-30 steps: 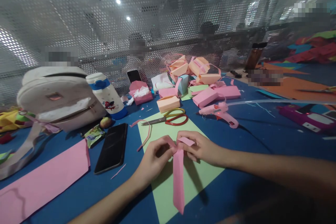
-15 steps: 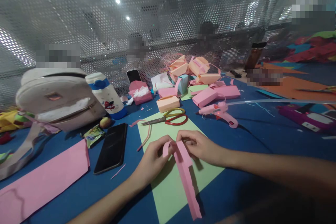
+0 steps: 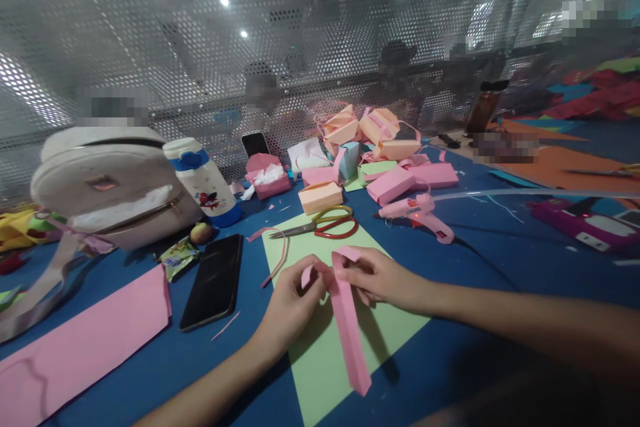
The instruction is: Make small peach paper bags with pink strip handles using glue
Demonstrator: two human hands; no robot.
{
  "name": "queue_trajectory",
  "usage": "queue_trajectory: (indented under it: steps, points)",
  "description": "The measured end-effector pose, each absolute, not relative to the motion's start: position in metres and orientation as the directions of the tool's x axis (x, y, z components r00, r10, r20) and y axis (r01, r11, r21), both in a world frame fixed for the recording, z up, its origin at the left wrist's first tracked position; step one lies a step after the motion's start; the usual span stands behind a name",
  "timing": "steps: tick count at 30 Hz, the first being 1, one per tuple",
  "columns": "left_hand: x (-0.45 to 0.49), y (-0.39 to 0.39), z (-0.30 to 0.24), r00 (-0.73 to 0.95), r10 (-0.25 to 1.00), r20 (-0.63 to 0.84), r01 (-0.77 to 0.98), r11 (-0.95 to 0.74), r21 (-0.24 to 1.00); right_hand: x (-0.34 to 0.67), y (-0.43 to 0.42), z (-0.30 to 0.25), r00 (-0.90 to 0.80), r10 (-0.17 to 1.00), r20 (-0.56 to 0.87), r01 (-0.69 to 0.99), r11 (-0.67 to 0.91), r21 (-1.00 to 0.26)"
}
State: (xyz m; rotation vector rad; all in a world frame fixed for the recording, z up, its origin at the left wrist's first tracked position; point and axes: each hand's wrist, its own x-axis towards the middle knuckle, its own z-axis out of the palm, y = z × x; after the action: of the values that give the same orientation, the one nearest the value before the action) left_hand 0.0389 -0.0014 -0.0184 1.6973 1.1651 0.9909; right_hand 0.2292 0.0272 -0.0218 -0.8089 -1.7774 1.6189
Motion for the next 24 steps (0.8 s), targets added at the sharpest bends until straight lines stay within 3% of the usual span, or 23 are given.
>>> queue_trajectory:
  steps: [7, 14, 19, 24]
  points:
    - [0.0383, -0.003, -0.0156, 0.332, 0.938, 0.099, 0.388, -0.231, 0.892, 0.2308, 0.0256, -0.018, -0.644, 0.759, 0.096, 0.04, 0.158, -0.987]
    - [0.0408, -0.0044, -0.0129, 0.304, 0.947, 0.104, 0.177, -0.163, 0.971, 0.2288, 0.0287, -0.0234, -0.676, 0.737, 0.007, -0.055, -0.041, -0.998]
    - [0.0421, -0.0035, -0.0147, 0.29, 0.955, 0.066, 0.109, -0.102, 0.989, 0.2309, 0.0278, -0.0218, -0.652, 0.757, 0.046, -0.001, 0.059, -0.998]
    - [0.04, -0.004, -0.0183, 0.258, 0.965, 0.055, 0.165, -0.101, 0.981, 0.2327, 0.0269, -0.0182, -0.642, 0.763, 0.072, 0.067, 0.15, -0.986]
